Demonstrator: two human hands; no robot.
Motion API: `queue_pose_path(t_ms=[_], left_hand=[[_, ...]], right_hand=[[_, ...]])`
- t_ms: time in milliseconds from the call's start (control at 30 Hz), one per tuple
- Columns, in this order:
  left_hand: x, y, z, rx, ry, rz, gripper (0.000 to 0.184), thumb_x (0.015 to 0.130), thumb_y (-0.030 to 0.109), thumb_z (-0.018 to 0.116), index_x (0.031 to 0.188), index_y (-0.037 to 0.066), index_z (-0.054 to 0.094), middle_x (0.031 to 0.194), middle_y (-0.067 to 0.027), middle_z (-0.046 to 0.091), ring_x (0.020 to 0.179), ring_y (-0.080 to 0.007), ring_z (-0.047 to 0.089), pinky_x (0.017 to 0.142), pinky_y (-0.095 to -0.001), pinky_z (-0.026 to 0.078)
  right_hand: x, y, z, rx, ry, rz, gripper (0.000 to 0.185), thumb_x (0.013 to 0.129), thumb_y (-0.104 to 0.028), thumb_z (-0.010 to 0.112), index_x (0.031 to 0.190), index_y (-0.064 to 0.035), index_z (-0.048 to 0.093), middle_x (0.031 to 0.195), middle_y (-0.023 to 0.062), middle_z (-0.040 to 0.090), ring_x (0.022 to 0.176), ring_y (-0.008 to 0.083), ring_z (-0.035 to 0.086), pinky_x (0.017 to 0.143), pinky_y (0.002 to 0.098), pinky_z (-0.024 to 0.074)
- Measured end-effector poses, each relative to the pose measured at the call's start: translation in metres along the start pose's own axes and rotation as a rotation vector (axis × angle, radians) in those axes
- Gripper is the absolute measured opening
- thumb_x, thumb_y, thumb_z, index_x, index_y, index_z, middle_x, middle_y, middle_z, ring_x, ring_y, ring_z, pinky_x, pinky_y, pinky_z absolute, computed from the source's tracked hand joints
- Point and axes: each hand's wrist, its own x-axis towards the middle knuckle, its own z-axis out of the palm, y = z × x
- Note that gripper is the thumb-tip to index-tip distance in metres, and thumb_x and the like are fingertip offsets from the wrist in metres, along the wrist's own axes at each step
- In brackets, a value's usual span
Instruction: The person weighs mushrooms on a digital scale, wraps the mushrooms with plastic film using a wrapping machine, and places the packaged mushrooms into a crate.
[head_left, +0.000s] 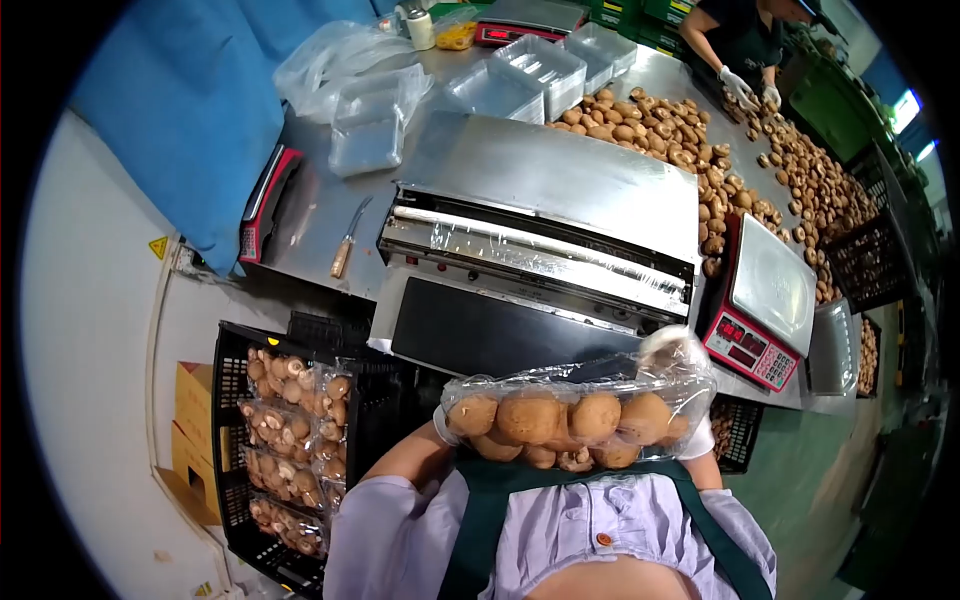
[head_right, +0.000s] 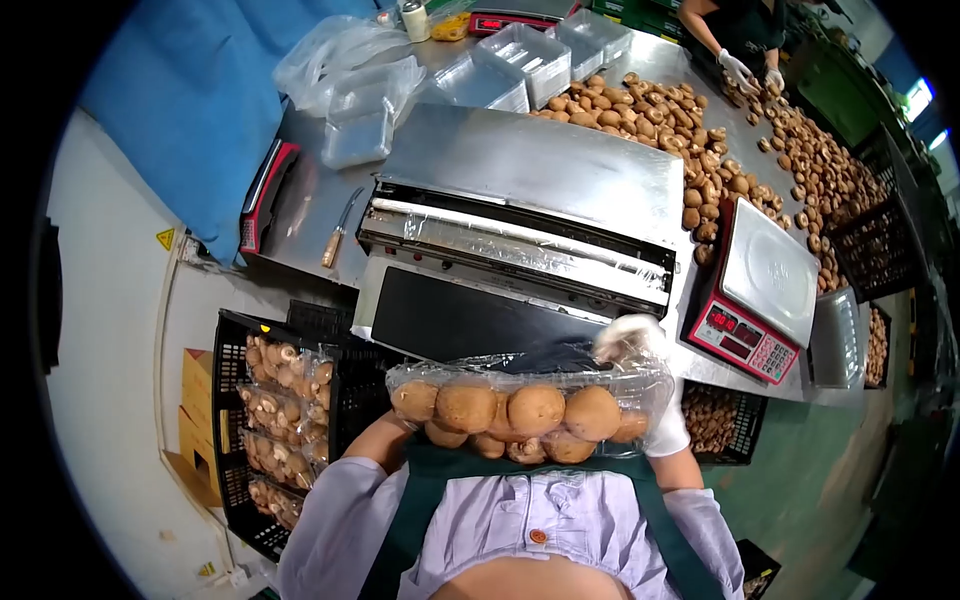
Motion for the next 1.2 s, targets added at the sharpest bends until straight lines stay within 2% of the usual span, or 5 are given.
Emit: queue_pose_path(t_ms=[367, 467, 733, 1033, 1200], left_hand=[[0.008, 0.034, -0.005, -0.053, 0.135, 0.035, 0.022, 0.094, 0.018, 0.048, 0.105, 0.002, 0.057, 0.100, -0.0062, 0.060, 0.097, -0.0140, 0.058, 0.085, -0.0259, 0.049], [-0.023, 0.056, -0.048, -0.529, 0.637, -0.284, 0.026, 0.096, 0.020, 0.042, 0.098, 0.003, 0.060, 0.095, -0.0046, 0.061, 0.094, -0.0107, 0.058, 0.082, -0.0247, 0.048], [-0.031, 0.146, -0.007, 0.934, 0.508, -0.514, 0.041, 0.088, 0.044, 0.055, 0.098, 0.004, 0.062, 0.082, -0.0161, 0.065, 0.074, -0.0326, 0.065, 0.062, -0.0383, 0.052], [-0.235, 0.099, -0.010, 0.682, 1.707, -0.339, 0.034, 0.090, 0.036, 0.056, 0.090, 0.004, 0.068, 0.080, -0.0118, 0.068, 0.071, -0.0218, 0.065, 0.065, -0.0323, 0.051], [-0.395, 0.086, 0.027, 0.678, 1.710, -1.157, 0.048, 0.091, 0.048, 0.049, 0.089, 0.004, 0.069, 0.071, -0.0180, 0.065, 0.072, -0.0316, 0.064, 0.067, -0.0363, 0.049]], right_hand=[[0.021, -0.018, 0.079, 0.798, -0.677, 1.112, 0.075, 0.093, -0.063, 0.028, 0.124, 0.0011, 0.052, 0.094, 0.0176, 0.061, 0.074, 0.0197, 0.060, 0.060, 0.0208, 0.0464], [-0.006, 0.045, 0.099, 1.262, -0.574, 0.434, 0.055, 0.091, -0.048, 0.048, 0.108, 0.0025, 0.060, 0.086, 0.0137, 0.061, 0.066, 0.0179, 0.055, 0.056, 0.0215, 0.0433], [0.046, 0.113, 0.090, 0.175, -1.318, 0.806, 0.043, 0.088, -0.037, 0.055, 0.104, 0.0023, 0.062, 0.090, 0.0136, 0.063, 0.071, 0.0171, 0.057, 0.061, 0.0203, 0.0438], [0.062, 0.126, 0.115, -0.293, -0.791, 0.468, 0.019, 0.095, -0.012, 0.052, 0.096, 0.0012, 0.067, 0.101, 0.0079, 0.067, 0.081, 0.0102, 0.060, 0.074, 0.0225, 0.0461], [0.052, 0.137, 0.107, -0.294, -0.841, 0.572, 0.018, 0.094, -0.011, 0.054, 0.094, 0.0015, 0.067, 0.101, 0.0090, 0.067, 0.081, 0.0099, 0.060, 0.075, 0.0222, 0.0462]])
